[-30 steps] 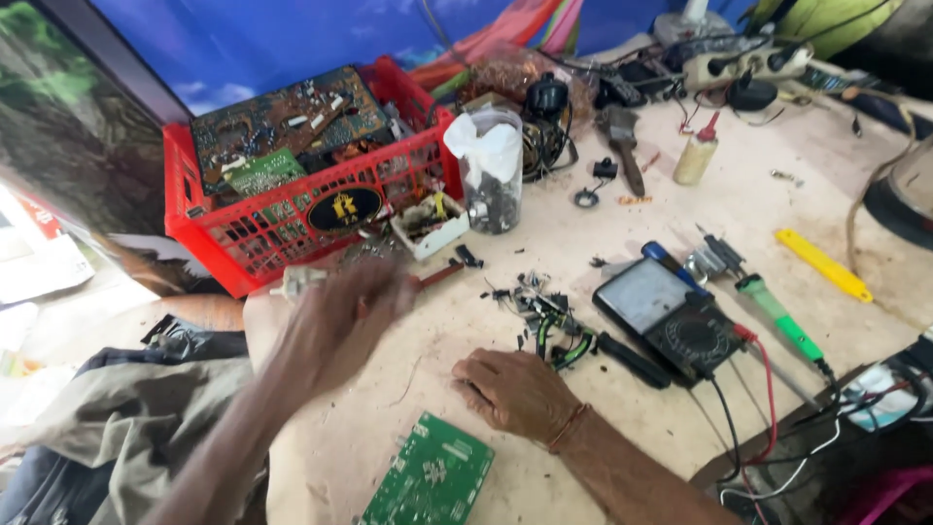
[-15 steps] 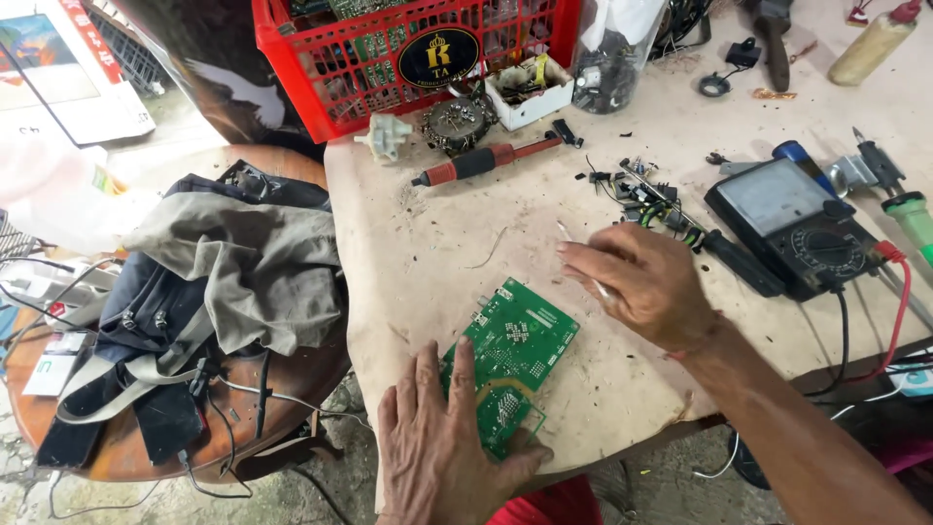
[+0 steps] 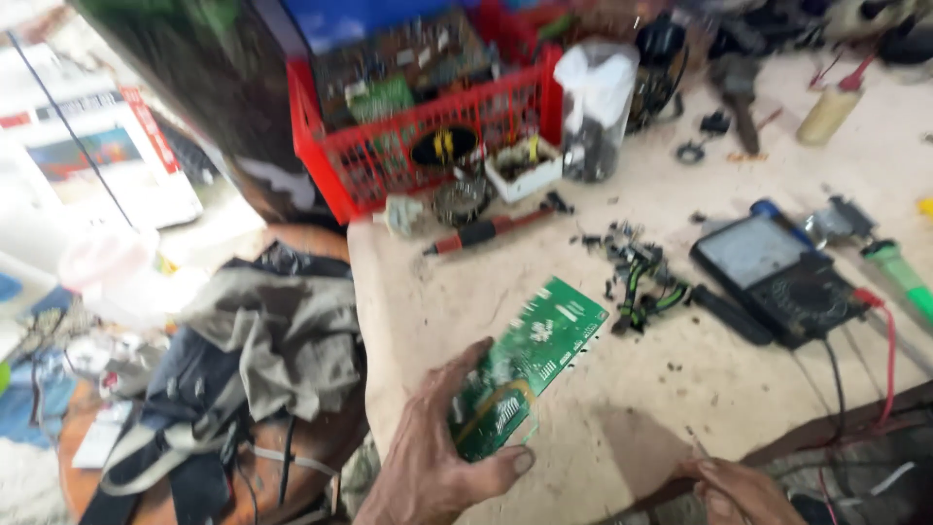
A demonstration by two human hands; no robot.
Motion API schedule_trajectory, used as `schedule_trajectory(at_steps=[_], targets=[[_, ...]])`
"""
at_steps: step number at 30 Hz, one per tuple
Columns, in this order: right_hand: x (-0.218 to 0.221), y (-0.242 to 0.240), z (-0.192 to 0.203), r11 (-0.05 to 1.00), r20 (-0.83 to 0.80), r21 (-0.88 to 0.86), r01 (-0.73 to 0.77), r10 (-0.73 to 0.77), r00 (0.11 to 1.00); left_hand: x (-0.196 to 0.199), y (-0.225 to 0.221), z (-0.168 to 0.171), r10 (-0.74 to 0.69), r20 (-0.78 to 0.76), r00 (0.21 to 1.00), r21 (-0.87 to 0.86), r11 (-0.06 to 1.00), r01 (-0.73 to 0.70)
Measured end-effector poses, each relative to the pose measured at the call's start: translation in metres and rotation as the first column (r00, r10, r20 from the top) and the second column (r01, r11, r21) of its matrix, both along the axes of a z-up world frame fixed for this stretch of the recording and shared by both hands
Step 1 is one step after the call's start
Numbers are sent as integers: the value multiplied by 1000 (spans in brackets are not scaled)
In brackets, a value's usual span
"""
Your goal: The person solders components on a circuit board, handles small electronic parts, and uses a soldering iron to apply heat to the board.
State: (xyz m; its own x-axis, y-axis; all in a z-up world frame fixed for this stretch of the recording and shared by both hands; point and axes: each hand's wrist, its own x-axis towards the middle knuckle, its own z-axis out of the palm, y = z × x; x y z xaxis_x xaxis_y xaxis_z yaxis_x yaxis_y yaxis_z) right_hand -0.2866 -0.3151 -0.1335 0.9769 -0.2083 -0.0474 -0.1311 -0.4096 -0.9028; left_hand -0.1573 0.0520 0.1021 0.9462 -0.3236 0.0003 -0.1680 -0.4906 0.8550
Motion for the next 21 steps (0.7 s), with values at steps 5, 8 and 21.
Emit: schedule_trajectory(at_steps=[5, 8, 21], targets=[[78, 71, 137, 882, 436, -400, 249, -56, 898, 106, -14, -95, -335, 450, 828, -474, 696, 539], [103, 62, 133, 853, 470, -517, 67, 218, 855, 112, -46, -87, -528, 421, 738, -793, 181, 581], [115, 60, 146, 986, 359, -44, 163, -136, 923, 157, -136, -54, -819, -224, 529, -961, 94, -260]])
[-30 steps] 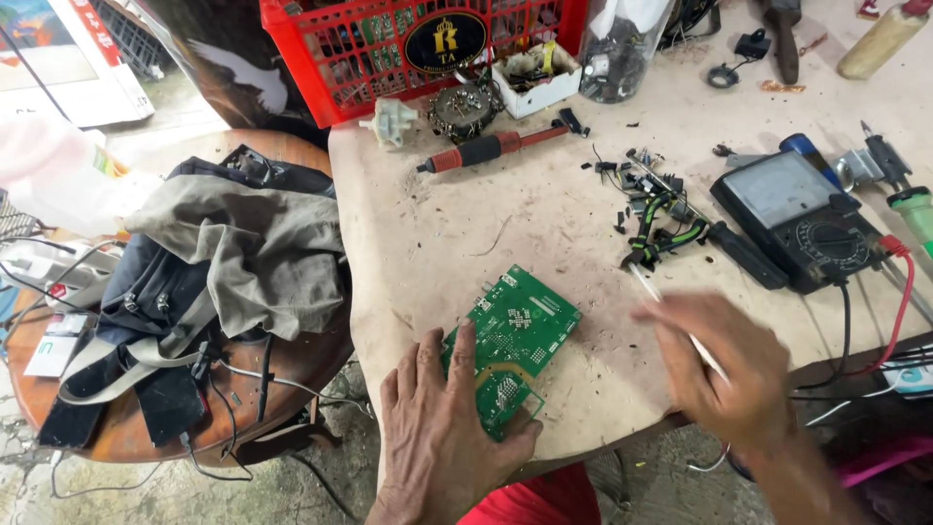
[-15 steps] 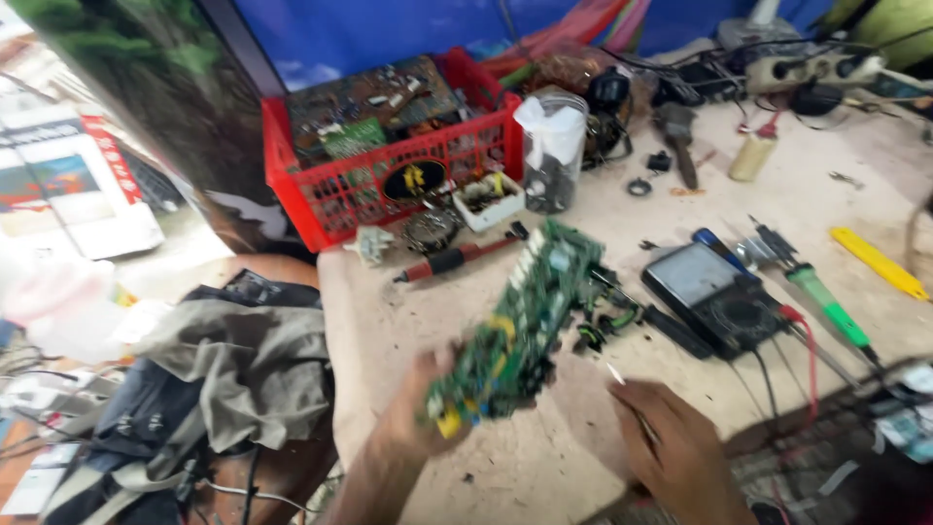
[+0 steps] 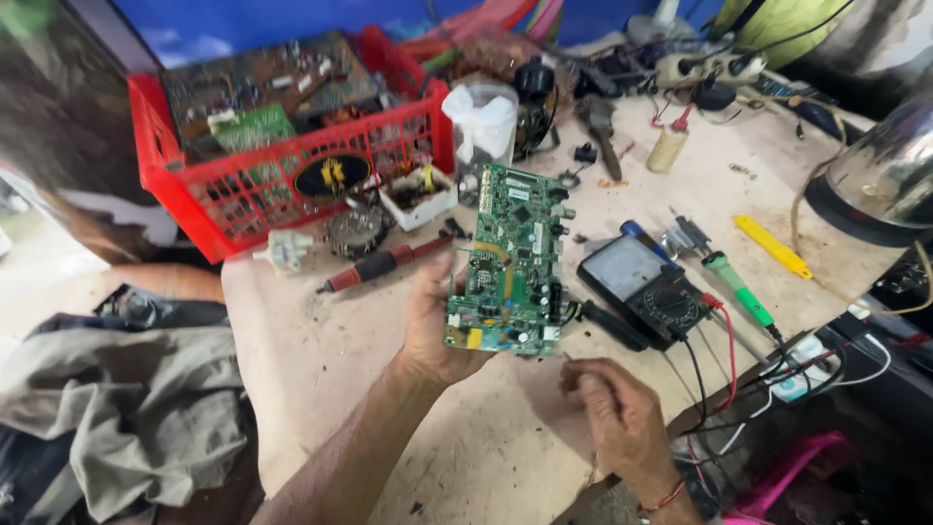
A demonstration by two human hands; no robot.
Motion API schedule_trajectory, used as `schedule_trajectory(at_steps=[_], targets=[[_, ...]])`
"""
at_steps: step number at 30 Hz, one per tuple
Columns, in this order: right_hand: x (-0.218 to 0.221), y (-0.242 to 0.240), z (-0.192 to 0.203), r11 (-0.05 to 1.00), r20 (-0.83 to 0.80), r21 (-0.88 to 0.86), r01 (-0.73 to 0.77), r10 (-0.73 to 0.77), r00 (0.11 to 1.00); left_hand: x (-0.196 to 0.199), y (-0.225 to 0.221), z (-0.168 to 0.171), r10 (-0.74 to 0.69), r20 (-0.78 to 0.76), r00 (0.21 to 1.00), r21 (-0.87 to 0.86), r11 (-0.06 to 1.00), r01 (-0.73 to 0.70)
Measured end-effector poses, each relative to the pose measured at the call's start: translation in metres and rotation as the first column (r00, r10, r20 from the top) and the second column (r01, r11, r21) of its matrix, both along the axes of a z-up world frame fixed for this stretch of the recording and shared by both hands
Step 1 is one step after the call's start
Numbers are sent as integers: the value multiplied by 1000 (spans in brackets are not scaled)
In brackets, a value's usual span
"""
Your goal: The person solders components on a circuit board, handles small electronic parts, and uses a soldering iron to apply heat to the board.
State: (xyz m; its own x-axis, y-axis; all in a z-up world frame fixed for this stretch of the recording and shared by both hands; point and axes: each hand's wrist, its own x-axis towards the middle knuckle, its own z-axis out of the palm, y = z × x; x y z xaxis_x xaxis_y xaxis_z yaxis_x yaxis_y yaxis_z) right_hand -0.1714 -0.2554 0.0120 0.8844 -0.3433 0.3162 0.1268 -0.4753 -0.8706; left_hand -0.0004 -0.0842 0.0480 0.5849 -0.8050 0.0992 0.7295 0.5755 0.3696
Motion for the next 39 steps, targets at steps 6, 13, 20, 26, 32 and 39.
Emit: schedule_trajectory(at_steps=[6, 13, 20, 26, 32, 39], targets=[[0, -10, -15, 958, -52, 288, -12, 29, 998, -12, -18, -22, 94, -34, 995, 389, 918, -74], [-8, -13, -16, 986, -95, 135, 94, -81, 992, -21, -23, -21, -4, 221, 975, 346, 935, -75], [-8, -12, -16, 989, -103, 98, 107, -97, 990, -12, -15, -20, 130, 593, 795, 284, 890, -357], [-8, -7, -16, 991, -35, -43, 126, -128, 991, -19, -11, -1, 118, 627, 770, 312, 868, -387], [-9, -10, -25, 992, 81, -93, 80, -72, 994, -21, -11, 6, 68, 690, 720, 344, 845, -410], [-12, -10, -24, 974, 111, -205, 94, -72, 991, -15, -21, -46, 102, 573, 813, 447, 793, -415]])
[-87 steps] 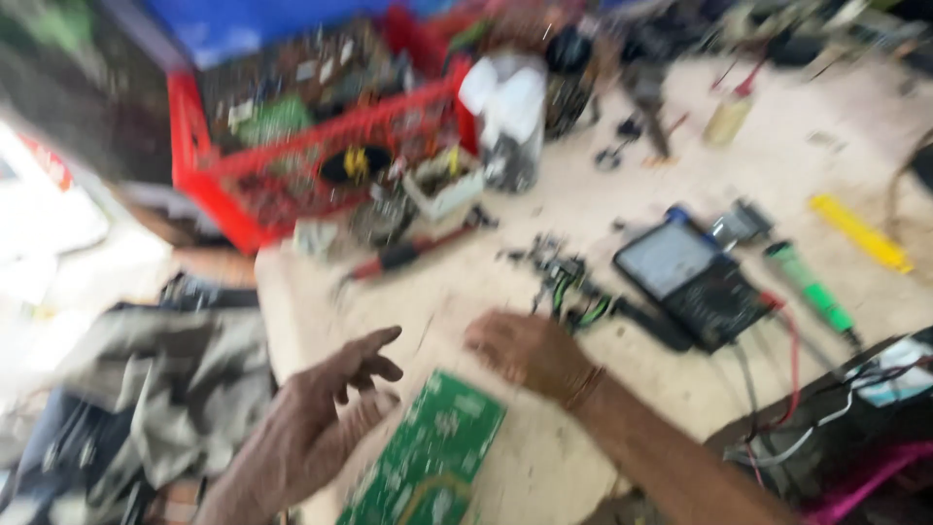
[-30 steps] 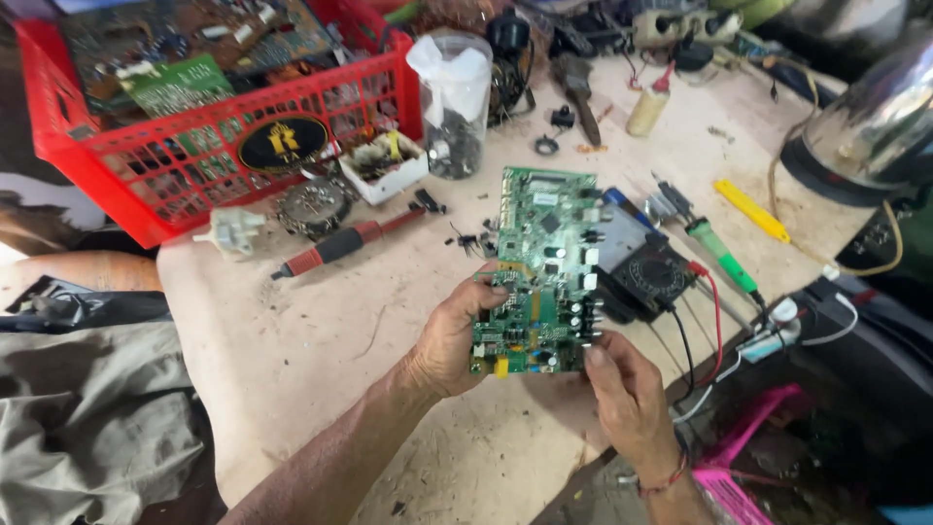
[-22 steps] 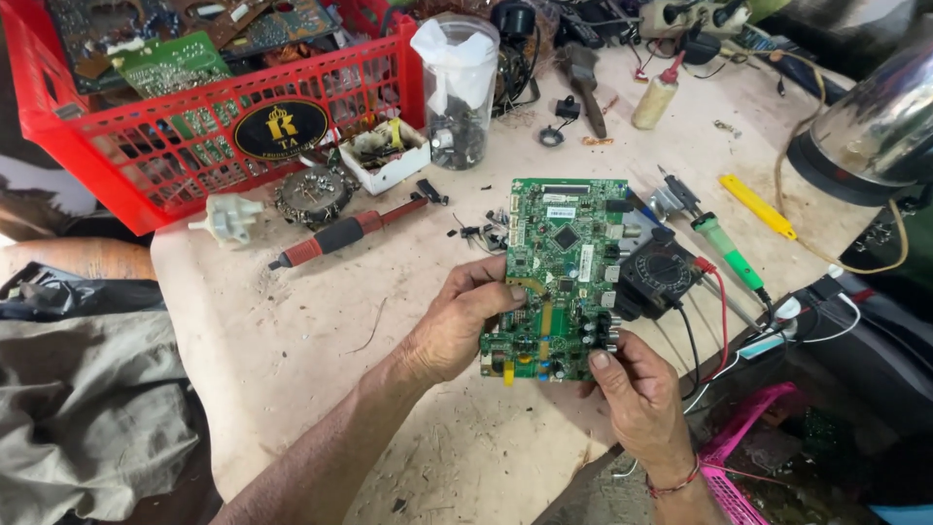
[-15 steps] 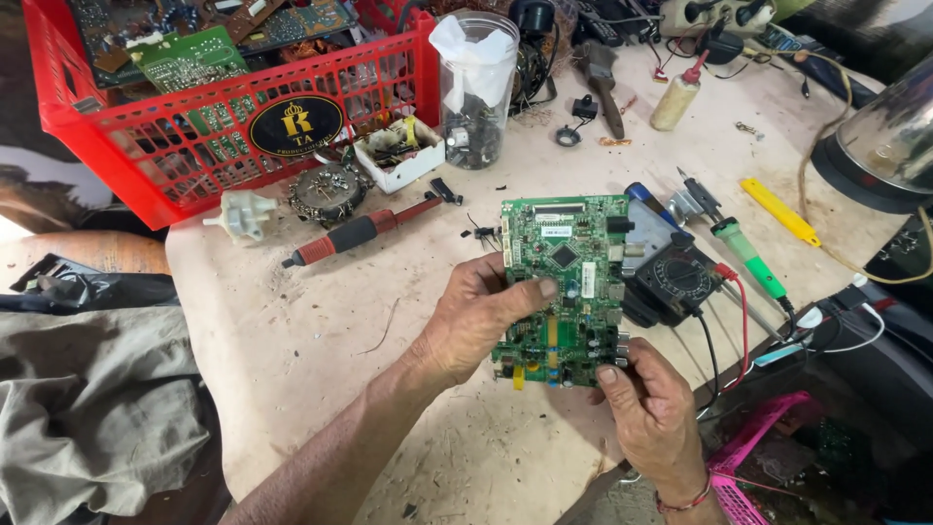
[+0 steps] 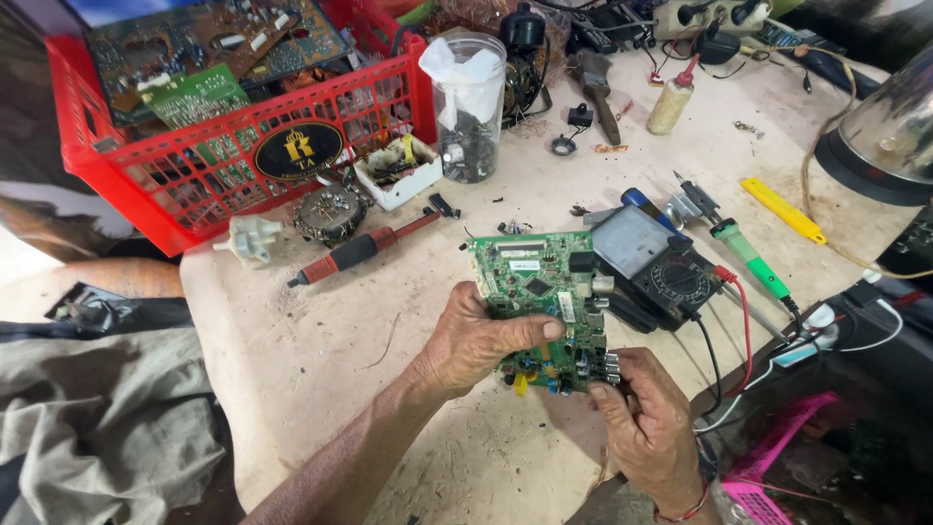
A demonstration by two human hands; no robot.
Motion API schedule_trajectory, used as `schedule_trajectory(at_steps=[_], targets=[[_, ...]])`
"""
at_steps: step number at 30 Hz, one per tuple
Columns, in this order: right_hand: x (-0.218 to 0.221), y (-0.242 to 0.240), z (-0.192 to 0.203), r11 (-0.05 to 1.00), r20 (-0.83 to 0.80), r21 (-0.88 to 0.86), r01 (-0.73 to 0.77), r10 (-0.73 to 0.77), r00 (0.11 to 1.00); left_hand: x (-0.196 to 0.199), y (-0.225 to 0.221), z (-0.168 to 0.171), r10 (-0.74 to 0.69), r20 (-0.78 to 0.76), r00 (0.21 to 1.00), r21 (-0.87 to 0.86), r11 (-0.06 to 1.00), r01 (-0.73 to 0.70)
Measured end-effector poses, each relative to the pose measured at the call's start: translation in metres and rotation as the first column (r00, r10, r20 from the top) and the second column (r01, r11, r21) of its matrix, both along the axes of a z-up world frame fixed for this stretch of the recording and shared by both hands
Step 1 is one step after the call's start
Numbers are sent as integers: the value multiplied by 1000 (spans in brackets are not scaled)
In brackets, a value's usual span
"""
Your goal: The person solders components on a circuit board, handles small electronic parts, and uses a soldering iron to apply heat to the board.
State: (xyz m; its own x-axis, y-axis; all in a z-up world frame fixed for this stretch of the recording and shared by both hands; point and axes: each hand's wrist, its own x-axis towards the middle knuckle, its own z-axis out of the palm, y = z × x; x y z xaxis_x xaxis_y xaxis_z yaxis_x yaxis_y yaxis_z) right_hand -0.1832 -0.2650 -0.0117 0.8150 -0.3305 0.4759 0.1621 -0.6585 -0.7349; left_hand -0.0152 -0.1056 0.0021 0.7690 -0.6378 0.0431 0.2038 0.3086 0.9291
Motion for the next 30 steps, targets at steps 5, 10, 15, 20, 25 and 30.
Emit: schedule_trajectory(at_steps=[5, 10, 15, 20, 25, 30], targets=[[1, -2, 0, 1000, 40, -21, -7, 8, 999, 10, 4, -27, -119, 275, 954, -302, 931, 204], [3, -2, 3, 996, -4, 85, -16, 17, 1000, -9, -7, -4, 395, 554, 733, -330, 912, -242], [5, 2, 12, 994, -25, 108, -11, 14, 1000, -36, 17, 68, 84, 807, 585, -4, 991, -137], [5, -11, -25, 996, -93, 12, 90, -88, 992, -37, 16, 63, 136, 832, 538, -18, 976, -219], [6, -9, -21, 997, -4, -29, 75, -75, 997, -36, 13, 55, 211, 889, 406, -75, 943, -325], [4, -3, -6, 997, -59, 53, 56, -53, 997, -44, 14, 67, 218, 740, 637, -137, 975, -175]])
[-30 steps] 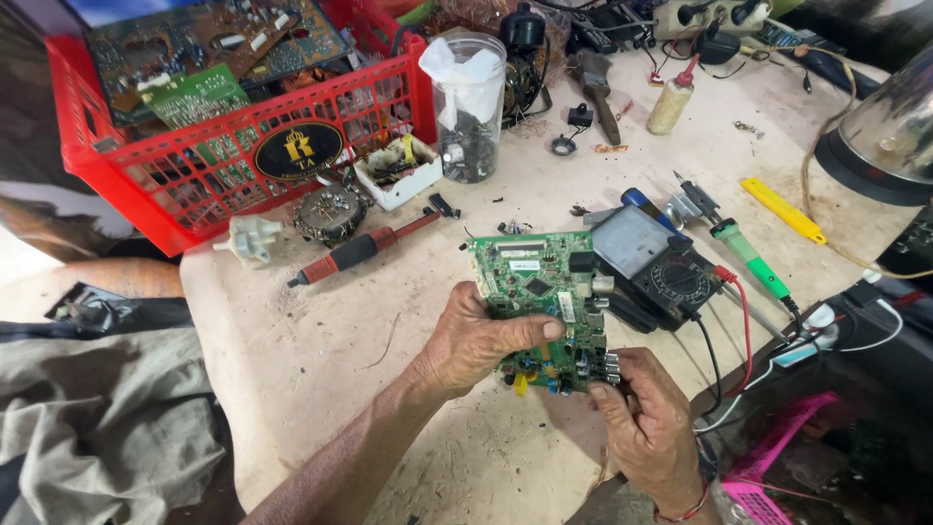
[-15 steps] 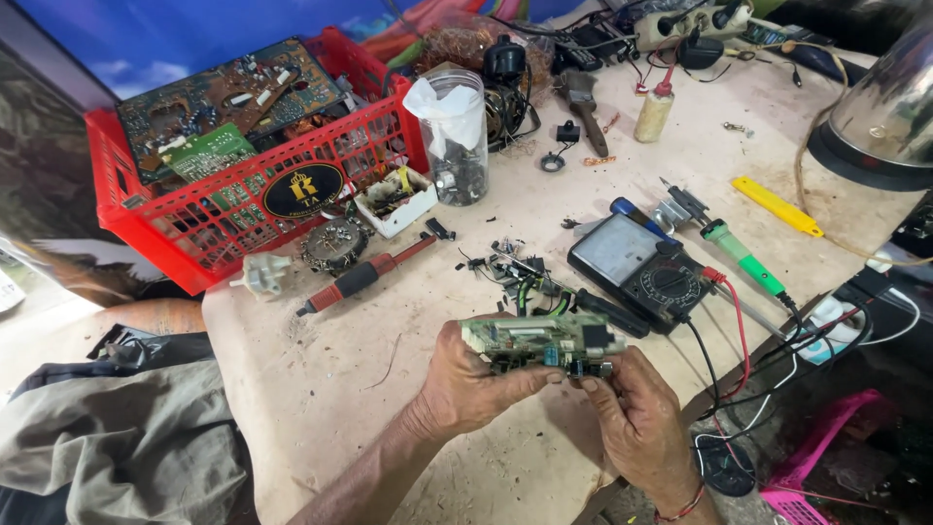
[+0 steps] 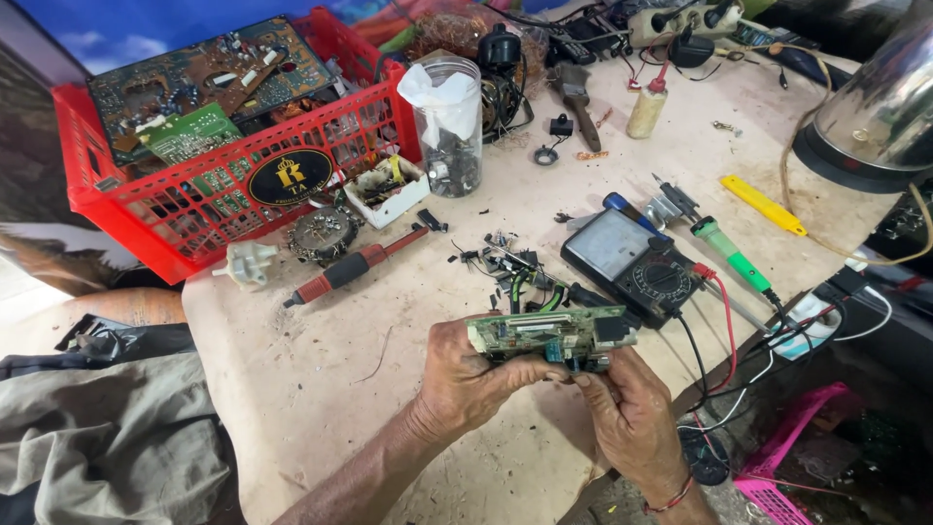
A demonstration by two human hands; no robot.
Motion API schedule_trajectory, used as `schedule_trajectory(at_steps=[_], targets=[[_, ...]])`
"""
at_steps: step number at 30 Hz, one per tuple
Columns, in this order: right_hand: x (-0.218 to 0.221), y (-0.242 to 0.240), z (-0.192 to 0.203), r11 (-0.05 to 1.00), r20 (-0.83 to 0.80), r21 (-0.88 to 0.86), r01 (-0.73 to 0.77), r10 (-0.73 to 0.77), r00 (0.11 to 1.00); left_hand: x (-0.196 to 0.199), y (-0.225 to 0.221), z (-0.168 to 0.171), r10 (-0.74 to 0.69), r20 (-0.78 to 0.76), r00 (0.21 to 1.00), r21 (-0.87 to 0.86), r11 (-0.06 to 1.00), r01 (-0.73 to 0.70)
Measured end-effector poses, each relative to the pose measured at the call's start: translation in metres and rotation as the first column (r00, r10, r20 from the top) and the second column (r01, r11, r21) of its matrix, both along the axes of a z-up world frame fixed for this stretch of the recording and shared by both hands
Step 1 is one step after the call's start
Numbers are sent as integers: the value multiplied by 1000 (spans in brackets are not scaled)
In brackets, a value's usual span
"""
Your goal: The person solders components on a circuit board, handles small electronic parts, and uses a soldering iron to apply heat to the board.
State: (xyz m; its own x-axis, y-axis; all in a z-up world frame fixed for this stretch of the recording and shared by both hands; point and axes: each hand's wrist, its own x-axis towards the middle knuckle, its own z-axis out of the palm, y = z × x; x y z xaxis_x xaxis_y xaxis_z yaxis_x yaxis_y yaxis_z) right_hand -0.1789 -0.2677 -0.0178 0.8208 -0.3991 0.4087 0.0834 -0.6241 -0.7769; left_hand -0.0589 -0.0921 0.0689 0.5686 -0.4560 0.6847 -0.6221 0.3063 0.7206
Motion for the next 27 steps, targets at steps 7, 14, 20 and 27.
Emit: schedule_trajectory(at_steps=[7, 14, 20, 27], targets=[[8, 8, 18, 993, 72, 86, -85, 79, 994, 8, -2, -7, -61, -2, 998, -32, 998, 61], [8, 6, 29, 998, -22, -57, -14, 12, 1000, 15, -13, -23, 25, -187, 982, 38, 999, -18], [9, 2, 16, 993, -41, -106, -52, 48, 998, 23, -14, -37, 134, -284, 949, 143, 985, -96], [6, 4, 15, 996, -89, -83, -44, 37, 995, 20, -12, -37, 27, -349, 937, 86, 996, 3]])
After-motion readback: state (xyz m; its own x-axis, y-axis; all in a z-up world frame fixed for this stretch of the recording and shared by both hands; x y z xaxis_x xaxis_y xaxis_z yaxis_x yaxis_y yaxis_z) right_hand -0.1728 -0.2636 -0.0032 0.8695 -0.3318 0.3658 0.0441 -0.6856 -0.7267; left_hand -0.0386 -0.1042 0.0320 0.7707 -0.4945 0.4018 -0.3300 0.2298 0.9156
